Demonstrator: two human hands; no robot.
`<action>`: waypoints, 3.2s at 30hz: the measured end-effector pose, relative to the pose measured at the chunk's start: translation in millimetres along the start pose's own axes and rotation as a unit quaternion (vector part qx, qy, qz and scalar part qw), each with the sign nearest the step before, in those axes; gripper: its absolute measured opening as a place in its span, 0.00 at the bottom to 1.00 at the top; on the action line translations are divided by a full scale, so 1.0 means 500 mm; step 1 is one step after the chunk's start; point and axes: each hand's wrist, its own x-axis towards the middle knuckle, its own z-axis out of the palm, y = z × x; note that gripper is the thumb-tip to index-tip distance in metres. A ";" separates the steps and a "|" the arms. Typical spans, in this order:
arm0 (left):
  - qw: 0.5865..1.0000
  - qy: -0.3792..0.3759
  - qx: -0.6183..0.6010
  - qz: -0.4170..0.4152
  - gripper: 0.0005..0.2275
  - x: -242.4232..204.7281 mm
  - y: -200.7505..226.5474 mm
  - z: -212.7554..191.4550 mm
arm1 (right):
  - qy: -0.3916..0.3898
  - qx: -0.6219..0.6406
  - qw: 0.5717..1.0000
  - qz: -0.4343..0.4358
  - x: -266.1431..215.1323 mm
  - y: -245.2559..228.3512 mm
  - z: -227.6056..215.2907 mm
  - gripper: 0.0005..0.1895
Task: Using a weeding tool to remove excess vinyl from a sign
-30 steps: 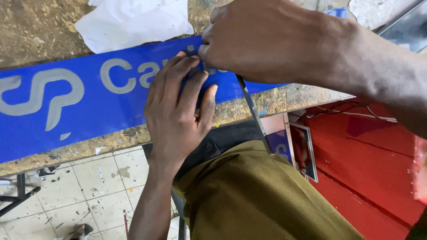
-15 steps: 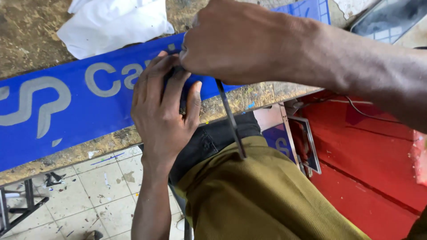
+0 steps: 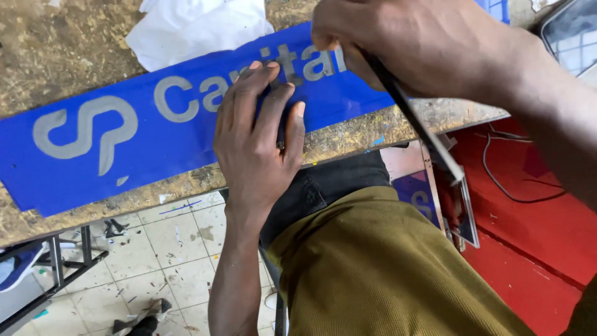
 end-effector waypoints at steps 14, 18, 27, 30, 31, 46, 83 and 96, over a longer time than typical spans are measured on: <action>0.992 -0.118 0.042 -0.018 0.16 0.064 0.027 -0.034 | -0.129 -0.306 0.942 0.053 -0.082 -0.046 -0.068 0.08; 0.984 -0.148 0.057 0.081 0.08 0.117 -0.001 -0.033 | -0.146 -0.292 0.943 0.063 -0.126 -0.078 -0.065 0.12; 0.949 -0.256 0.119 0.137 0.03 0.172 -0.021 -0.015 | 0.046 0.032 0.993 0.104 -0.150 -0.127 0.003 0.15; 0.946 -0.273 0.123 0.122 0.03 0.178 -0.015 -0.010 | 0.151 0.071 0.976 0.143 -0.125 -0.112 0.037 0.11; 0.946 -0.272 0.123 0.124 0.03 0.189 -0.015 -0.009 | 0.152 0.069 0.975 0.143 -0.118 -0.107 0.038 0.11; 0.916 -0.354 0.180 0.054 0.03 0.208 0.006 0.050 | 0.234 0.235 0.922 0.202 -0.098 -0.082 0.061 0.07; 0.975 -0.221 -0.015 0.011 0.17 0.114 -0.028 -0.021 | 0.342 0.242 0.880 0.225 -0.106 -0.075 0.134 0.17; 0.976 -0.208 0.003 0.061 0.13 0.104 -0.026 -0.021 | 0.263 0.251 0.905 0.220 -0.087 -0.093 0.083 0.17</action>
